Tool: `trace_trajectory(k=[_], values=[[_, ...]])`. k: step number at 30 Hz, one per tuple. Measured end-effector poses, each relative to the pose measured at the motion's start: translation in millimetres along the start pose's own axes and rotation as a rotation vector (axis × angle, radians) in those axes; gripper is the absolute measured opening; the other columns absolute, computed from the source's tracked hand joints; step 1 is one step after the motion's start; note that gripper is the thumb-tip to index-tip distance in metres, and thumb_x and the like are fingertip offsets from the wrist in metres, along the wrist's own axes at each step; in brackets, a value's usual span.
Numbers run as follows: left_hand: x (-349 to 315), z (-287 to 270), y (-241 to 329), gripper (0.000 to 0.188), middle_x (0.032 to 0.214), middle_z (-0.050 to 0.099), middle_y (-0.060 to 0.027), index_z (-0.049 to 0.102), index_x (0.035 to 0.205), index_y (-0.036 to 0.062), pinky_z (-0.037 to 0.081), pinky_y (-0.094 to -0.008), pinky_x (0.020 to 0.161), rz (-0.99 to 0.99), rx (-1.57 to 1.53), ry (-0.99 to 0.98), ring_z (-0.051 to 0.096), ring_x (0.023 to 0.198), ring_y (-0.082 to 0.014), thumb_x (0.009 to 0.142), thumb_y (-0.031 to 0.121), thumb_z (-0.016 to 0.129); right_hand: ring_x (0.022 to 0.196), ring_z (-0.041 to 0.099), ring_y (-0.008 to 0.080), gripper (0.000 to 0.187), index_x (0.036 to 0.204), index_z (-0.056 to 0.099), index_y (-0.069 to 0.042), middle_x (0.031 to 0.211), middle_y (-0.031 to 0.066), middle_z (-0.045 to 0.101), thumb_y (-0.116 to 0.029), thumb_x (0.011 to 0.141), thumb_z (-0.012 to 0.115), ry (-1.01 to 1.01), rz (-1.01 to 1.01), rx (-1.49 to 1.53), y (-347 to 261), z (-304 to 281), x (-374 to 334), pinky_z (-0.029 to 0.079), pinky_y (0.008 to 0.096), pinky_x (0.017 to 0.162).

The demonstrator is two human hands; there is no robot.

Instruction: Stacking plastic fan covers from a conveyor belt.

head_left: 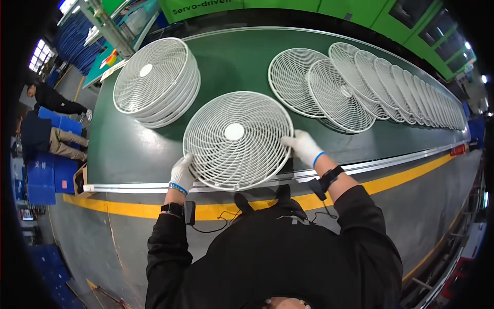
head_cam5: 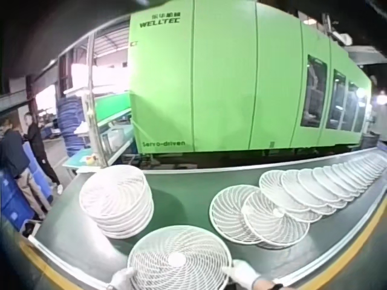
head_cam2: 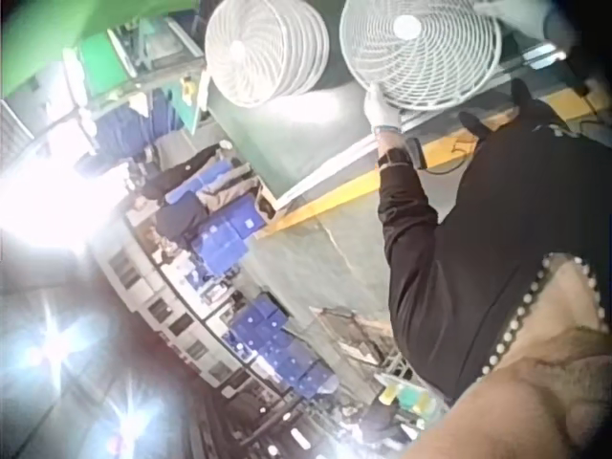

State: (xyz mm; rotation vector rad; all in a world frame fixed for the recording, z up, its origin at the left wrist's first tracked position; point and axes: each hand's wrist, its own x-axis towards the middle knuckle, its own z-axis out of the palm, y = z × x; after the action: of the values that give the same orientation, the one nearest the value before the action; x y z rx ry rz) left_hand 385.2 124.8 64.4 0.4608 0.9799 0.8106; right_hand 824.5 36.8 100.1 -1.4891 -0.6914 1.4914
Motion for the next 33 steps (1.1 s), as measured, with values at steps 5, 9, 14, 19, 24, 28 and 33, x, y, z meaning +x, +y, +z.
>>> trace_trajectory(k=[5,9,14,19,24,28,33], values=[[10,38,43,0.055,0.141,0.068,-0.022,0.057,0.145,-0.0065,0.055,-0.0415,0.108,0.156,1.288,0.456,0.069,0.125,-0.0332,0.102,0.027,0.066,0.098,0.076,0.0305,0.041,0.122,0.07,0.004,0.109,0.0183,0.078,-0.026,0.095,0.074,0.245,-0.094,-0.554,26,-30,-13,0.06,0.0419,0.092],[-4,146,55,0.059,0.144,0.068,-0.0193,0.058,0.151,0.0019,0.052,-0.0367,0.11,0.595,0.998,0.263,0.067,0.13,-0.0296,0.096,0.021,0.069,0.108,0.073,0.0399,0.045,0.131,0.069,-0.002,0.117,0.0188,0.077,-0.029,0.095,0.073,0.523,-0.36,-0.953,-6,-109,-20,0.057,0.0452,0.1],[-140,399,41,0.04,0.122,0.074,-0.0144,0.07,0.131,-0.0018,0.059,-0.0361,0.096,0.833,0.906,-0.764,0.073,0.11,-0.0262,0.093,0.01,0.067,0.125,0.065,0.0387,0.051,0.14,0.066,-0.007,0.133,0.0202,0.07,-0.029,0.094,0.073,0.641,-0.5,-1.188,-12,-238,6,0.051,0.0465,0.109],[-158,453,-28,0.033,0.112,0.077,-0.0122,0.075,0.122,0.001,0.061,-0.036,0.089,0.716,0.655,-0.595,0.076,0.101,-0.0246,0.093,0.013,0.066,0.136,0.056,0.0403,0.064,0.145,0.061,-0.007,0.144,0.0201,0.062,-0.033,0.089,0.079,0.438,-0.684,-1.387,-33,-281,7,0.043,0.0513,0.117],[-167,475,-57,0.033,0.108,0.077,-0.0099,0.074,0.122,0.0013,0.06,-0.0348,0.088,0.568,0.647,-0.477,0.076,0.098,-0.0226,0.092,0.011,0.066,0.141,0.051,0.0421,0.078,0.149,0.057,-0.006,0.149,0.022,0.057,-0.036,0.082,0.086,0.16,-0.759,-1.459,-28,-295,1,0.039,0.0532,0.121],[-167,517,-78,0.033,0.105,0.076,-0.0081,0.074,0.123,0.0015,0.06,-0.0338,0.087,0.528,0.663,-0.439,0.075,0.096,-0.0211,0.092,0.009,0.066,0.144,0.047,0.0422,0.084,0.151,0.055,-0.008,0.155,0.0214,0.051,-0.038,0.08,0.087,-0.007,-0.83,-1.446,-15,-269,17,0.037,0.0561,0.122],[-171,552,-99,0.033,0.102,0.076,-0.0058,0.074,0.123,0.0017,0.059,-0.0326,0.087,0.484,0.63,-0.409,0.075,0.094,-0.0191,0.091,0.007,0.066,0.147,0.043,0.045,0.084,0.153,0.053,-0.01,0.159,0.0225,0.047,-0.039,0.081,0.083,-0.121,-0.867,-1.513,-35,-255,39,0.032,0.0633,0.123]])
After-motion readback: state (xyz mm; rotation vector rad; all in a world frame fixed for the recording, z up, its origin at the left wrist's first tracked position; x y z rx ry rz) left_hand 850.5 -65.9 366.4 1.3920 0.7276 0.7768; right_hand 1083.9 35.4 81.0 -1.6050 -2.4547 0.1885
